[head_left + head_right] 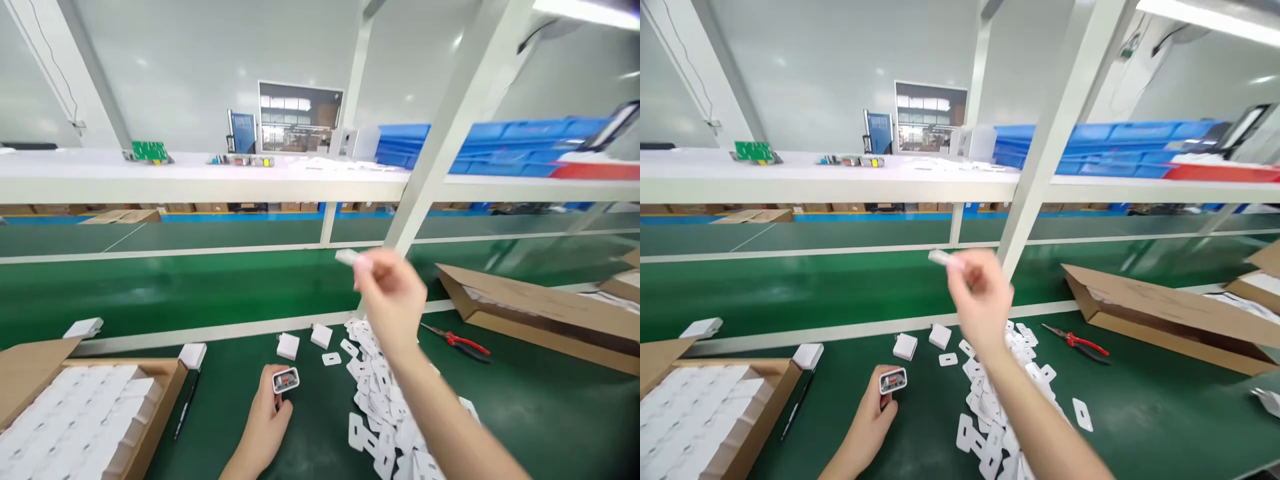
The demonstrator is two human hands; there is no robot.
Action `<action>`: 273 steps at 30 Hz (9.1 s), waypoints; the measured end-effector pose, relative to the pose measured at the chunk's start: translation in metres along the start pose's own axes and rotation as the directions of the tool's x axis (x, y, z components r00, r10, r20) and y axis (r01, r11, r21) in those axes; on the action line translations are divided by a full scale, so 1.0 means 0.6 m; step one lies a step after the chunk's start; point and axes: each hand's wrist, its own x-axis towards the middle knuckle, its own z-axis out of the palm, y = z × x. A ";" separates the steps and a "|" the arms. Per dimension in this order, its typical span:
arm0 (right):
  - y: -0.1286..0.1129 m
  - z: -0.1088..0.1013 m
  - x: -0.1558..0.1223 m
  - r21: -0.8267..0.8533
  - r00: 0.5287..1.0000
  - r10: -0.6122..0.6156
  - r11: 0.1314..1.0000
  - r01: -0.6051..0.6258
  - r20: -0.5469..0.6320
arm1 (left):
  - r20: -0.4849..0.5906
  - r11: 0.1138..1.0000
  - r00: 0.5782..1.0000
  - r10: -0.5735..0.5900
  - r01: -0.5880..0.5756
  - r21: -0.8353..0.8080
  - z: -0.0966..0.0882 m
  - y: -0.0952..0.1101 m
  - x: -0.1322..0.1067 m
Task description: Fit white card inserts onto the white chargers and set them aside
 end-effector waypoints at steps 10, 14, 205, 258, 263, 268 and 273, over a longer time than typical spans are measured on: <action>0.012 0.045 0.367 -0.480 0.991 -0.133 0.869 0.120 0.008 | 0.028 0.993 0.999 0.039 -0.042 0.113 0.008 0.003 0.001; 0.008 -0.001 0.208 -0.393 0.948 -0.313 0.865 0.312 0.065 | -0.021 0.984 0.991 0.134 -0.130 0.121 -0.001 0.005 0.002; 0.081 0.020 -0.354 0.247 0.649 0.362 0.716 -0.653 0.669 | -0.279 0.834 0.788 0.549 -0.540 0.113 -0.002 0.017 -0.048; 0.088 0.024 -0.370 0.253 0.700 0.365 0.748 -0.613 0.614 | -0.286 0.921 0.928 0.239 -0.311 -0.237 0.002 0.006 -0.037; 0.090 0.016 -0.364 0.208 0.736 0.274 0.847 -0.490 0.620 | -0.033 0.801 0.999 -0.009 -0.013 -0.599 -0.002 0.016 -0.031; 0.089 0.007 -0.354 0.108 0.704 0.185 0.931 -0.350 0.685 | 0.063 0.638 0.997 -0.034 0.070 -0.767 -0.012 0.051 -0.050; 0.101 0.011 -0.363 0.114 0.661 0.243 0.886 -0.449 0.710 | -0.204 0.801 0.976 -0.074 -0.064 -0.596 -0.091 0.081 -0.070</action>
